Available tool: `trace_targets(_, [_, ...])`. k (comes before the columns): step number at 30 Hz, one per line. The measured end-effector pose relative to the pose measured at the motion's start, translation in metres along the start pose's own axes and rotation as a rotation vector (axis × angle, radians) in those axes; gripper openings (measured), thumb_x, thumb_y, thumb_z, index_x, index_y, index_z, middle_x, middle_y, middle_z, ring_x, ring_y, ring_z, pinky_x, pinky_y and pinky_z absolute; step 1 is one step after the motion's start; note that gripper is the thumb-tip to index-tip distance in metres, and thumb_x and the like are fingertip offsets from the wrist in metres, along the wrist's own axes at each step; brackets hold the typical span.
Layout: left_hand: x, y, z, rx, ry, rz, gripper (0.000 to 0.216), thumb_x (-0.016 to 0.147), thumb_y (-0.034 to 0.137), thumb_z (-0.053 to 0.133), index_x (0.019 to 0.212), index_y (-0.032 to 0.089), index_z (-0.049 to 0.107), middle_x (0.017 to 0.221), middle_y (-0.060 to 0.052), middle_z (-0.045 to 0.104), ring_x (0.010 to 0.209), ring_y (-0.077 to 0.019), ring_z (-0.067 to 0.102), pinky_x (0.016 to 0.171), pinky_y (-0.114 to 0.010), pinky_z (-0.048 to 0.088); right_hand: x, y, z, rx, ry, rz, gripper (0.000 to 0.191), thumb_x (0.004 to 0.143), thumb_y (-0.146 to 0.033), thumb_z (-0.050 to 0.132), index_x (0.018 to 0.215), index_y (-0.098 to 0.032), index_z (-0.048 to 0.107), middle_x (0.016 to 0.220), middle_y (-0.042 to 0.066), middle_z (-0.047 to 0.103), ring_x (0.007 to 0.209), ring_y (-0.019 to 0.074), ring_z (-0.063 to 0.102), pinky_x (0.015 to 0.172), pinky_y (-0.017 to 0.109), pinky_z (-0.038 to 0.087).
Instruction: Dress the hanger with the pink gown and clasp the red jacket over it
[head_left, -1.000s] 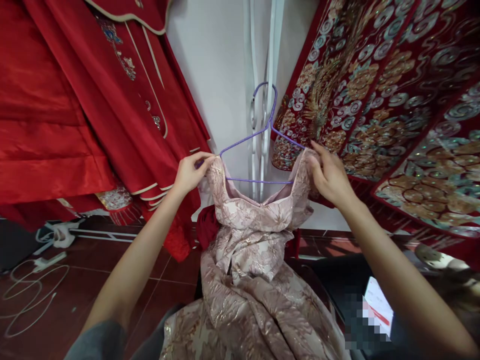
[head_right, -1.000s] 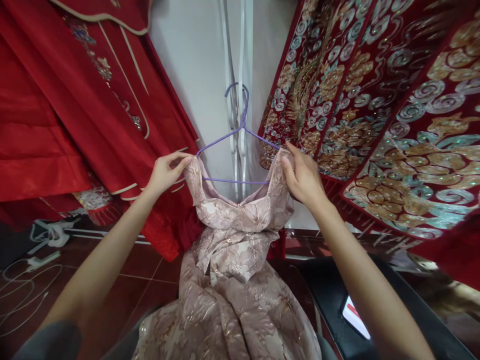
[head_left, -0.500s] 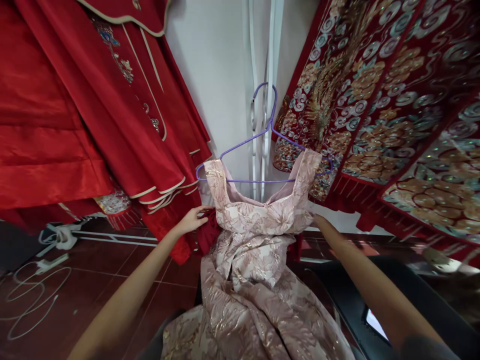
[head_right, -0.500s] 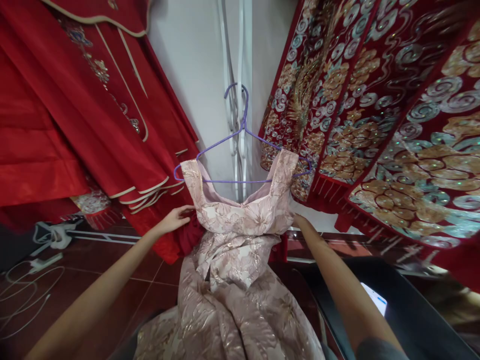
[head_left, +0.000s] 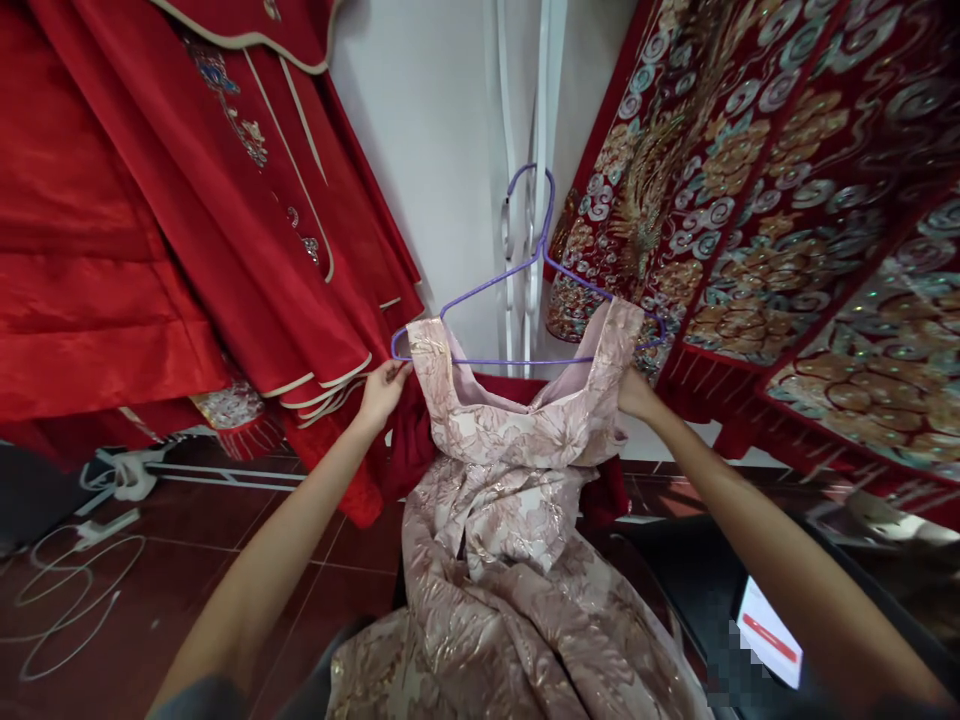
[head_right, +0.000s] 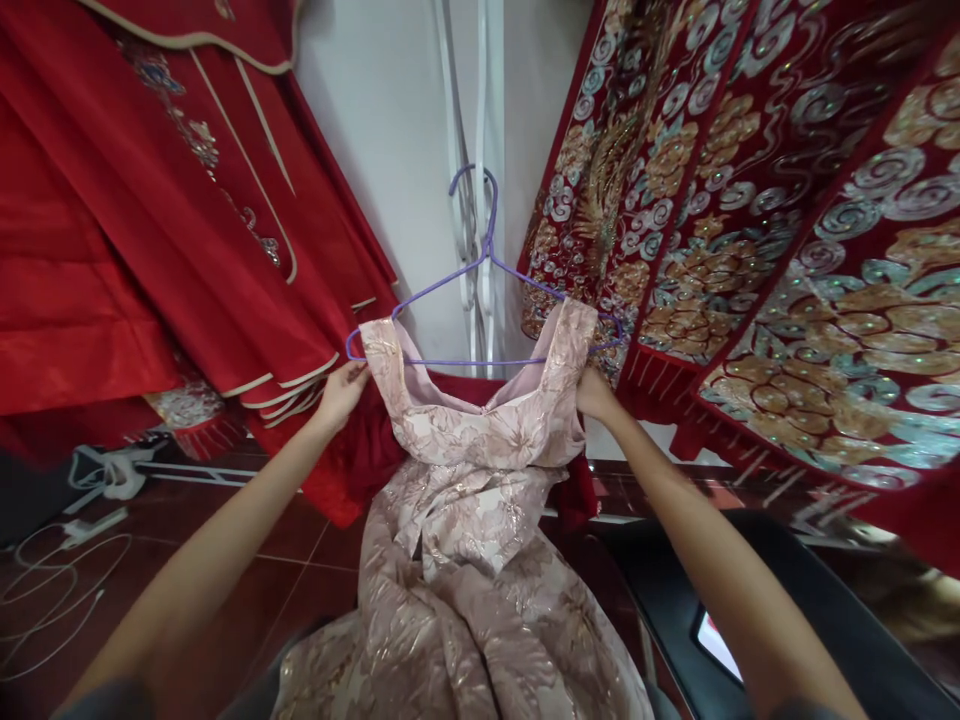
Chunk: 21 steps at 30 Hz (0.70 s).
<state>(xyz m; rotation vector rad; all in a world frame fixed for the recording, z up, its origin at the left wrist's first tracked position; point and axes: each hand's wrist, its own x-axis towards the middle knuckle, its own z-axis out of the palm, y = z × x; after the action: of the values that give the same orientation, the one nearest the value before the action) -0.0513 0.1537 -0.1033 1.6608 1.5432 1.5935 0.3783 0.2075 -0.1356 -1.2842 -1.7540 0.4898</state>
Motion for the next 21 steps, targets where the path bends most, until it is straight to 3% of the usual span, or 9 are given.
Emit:
trace_targets(2, [0.015,0.017,-0.004,-0.143,0.111,-0.003,0.031,0.072,0.047,0.067,0.075,0.017,0.06,0.073,-0.001,0.065,0.074,-0.0144,0.06,0.076,-0.025,0.046,0.006,0.007,-0.018,-0.011,0.03,0.044,0.005,0.077,-0.017,0.063,0.077,-0.013,0.065,0.07,0.004,0.067,0.072,0.0205,0.065,0.072,0.035,0.055])
trace_targets(4, [0.027,0.035,-0.01,-0.246,0.176,-0.047,0.03,0.069,0.044,0.072,0.071,0.017,0.059,0.067,0.002,0.061,0.065,-0.0116,0.055,0.067,-0.023,0.044,0.008,0.012,-0.035,-0.043,0.094,0.08,0.011,0.07,-0.012,0.06,0.079,-0.015,0.066,0.073,0.006,0.069,0.076,0.0224,0.066,0.076,0.036,0.053])
trace_targets(7, [0.039,0.057,-0.015,-0.267,0.132,-0.085,0.026,0.069,0.038,0.074,0.071,0.016,0.06,0.064,0.003,0.059,0.059,-0.0101,0.05,0.06,-0.021,0.041,0.006,0.012,-0.055,-0.13,0.205,0.141,0.021,0.063,-0.01,0.062,0.082,-0.017,0.068,0.079,0.007,0.07,0.078,0.0232,0.065,0.082,0.037,0.049])
trace_targets(10, [0.051,0.074,-0.013,-0.235,0.147,-0.05,0.02,0.073,0.032,0.071,0.07,0.016,0.059,0.064,0.003,0.057,0.058,-0.01,0.049,0.059,-0.021,0.04,0.008,0.005,-0.065,-0.02,0.32,0.192,0.018,0.063,-0.008,0.063,0.079,-0.017,0.067,0.075,0.007,0.07,0.073,0.0203,0.062,0.081,0.035,0.046])
trace_targets(13, [0.064,0.096,-0.01,-0.204,0.316,0.097,0.016,0.077,0.029,0.068,0.072,0.017,0.058,0.067,0.003,0.056,0.063,-0.0105,0.052,0.065,-0.022,0.042,0.017,-0.011,-0.071,0.132,0.361,0.202,0.01,0.074,-0.013,0.058,0.079,-0.015,0.066,0.072,0.008,0.069,0.066,0.0163,0.059,0.074,0.032,0.045])
trace_targets(17, [0.052,0.138,-0.013,-0.091,0.583,0.463,0.018,0.086,0.035,0.061,0.081,0.018,0.058,0.076,0.001,0.056,0.075,-0.0122,0.055,0.076,-0.024,0.044,0.02,-0.04,-0.085,0.248,0.358,0.184,0.017,0.082,-0.019,0.051,0.088,-0.013,0.065,0.072,0.007,0.068,0.061,0.0148,0.058,0.066,0.031,0.047])
trace_targets(19, [0.03,0.154,-0.015,-0.019,0.689,0.581,0.021,0.091,0.039,0.055,0.089,0.019,0.058,0.083,0.0,0.057,0.081,-0.0133,0.057,0.08,-0.026,0.045,0.01,-0.057,-0.093,0.188,0.503,0.065,0.017,0.079,-0.016,0.052,0.09,-0.014,0.064,0.082,0.009,0.068,0.071,0.0163,0.06,0.075,0.033,0.048])
trace_targets(21, [0.003,0.161,-0.016,0.068,0.731,0.616,0.022,0.093,0.04,0.051,0.095,0.019,0.057,0.089,-0.001,0.058,0.087,-0.0141,0.058,0.084,-0.027,0.045,-0.01,-0.075,-0.097,0.005,0.709,-0.153,0.016,0.076,-0.013,0.053,0.088,-0.015,0.063,0.092,0.011,0.066,0.087,0.0193,0.06,0.089,0.037,0.045])
